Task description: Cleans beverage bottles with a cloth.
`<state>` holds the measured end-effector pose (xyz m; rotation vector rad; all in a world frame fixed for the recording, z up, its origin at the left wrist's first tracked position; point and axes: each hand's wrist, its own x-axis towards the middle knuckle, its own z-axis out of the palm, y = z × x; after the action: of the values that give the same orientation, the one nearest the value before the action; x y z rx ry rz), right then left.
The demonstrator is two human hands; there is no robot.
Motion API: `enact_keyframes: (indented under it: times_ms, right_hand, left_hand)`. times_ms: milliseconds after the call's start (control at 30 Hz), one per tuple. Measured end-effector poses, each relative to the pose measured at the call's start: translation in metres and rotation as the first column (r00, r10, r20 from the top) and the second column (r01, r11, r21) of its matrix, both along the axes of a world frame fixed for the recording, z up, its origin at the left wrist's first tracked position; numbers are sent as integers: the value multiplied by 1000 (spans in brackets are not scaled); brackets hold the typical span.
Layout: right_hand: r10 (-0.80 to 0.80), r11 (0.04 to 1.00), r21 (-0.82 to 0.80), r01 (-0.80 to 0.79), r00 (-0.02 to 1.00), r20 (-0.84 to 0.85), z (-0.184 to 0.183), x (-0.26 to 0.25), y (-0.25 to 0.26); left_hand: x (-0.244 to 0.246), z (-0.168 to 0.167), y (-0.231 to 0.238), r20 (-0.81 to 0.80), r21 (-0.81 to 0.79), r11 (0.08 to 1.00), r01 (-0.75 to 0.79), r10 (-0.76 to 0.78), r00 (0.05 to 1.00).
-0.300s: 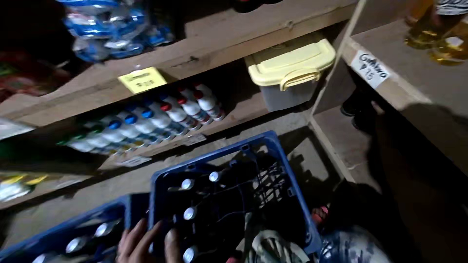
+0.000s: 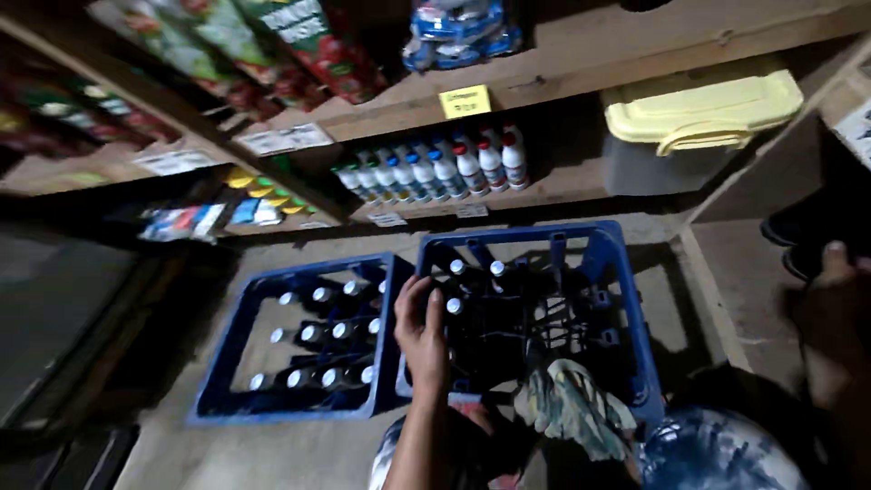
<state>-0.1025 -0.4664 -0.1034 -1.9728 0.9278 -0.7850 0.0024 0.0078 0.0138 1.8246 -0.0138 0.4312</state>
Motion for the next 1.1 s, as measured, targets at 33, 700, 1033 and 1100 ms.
enact_keyframes:
  times_ms: [33, 700, 1033, 1100]
  right_hand:
    - [110, 994, -13, -109, 986, 128, -1, 5, 13]
    - [833, 179, 443, -878, -105, -544, 132, 51, 236]
    - [700, 711, 94, -697, 688, -192, 123, 74, 200]
    - [602, 792, 154, -591, 798, -35, 120, 78, 197]
  left_hand:
    - [0, 3, 1, -57, -65, 998, -4, 0, 998]
    - [82, -76, -41, -631, 402, 757, 515, -180, 755]
    - [117, -132, -52, -543, 539, 708, 456, -123, 831]
    - [116, -122, -47, -538, 566, 658, 497, -161, 827]
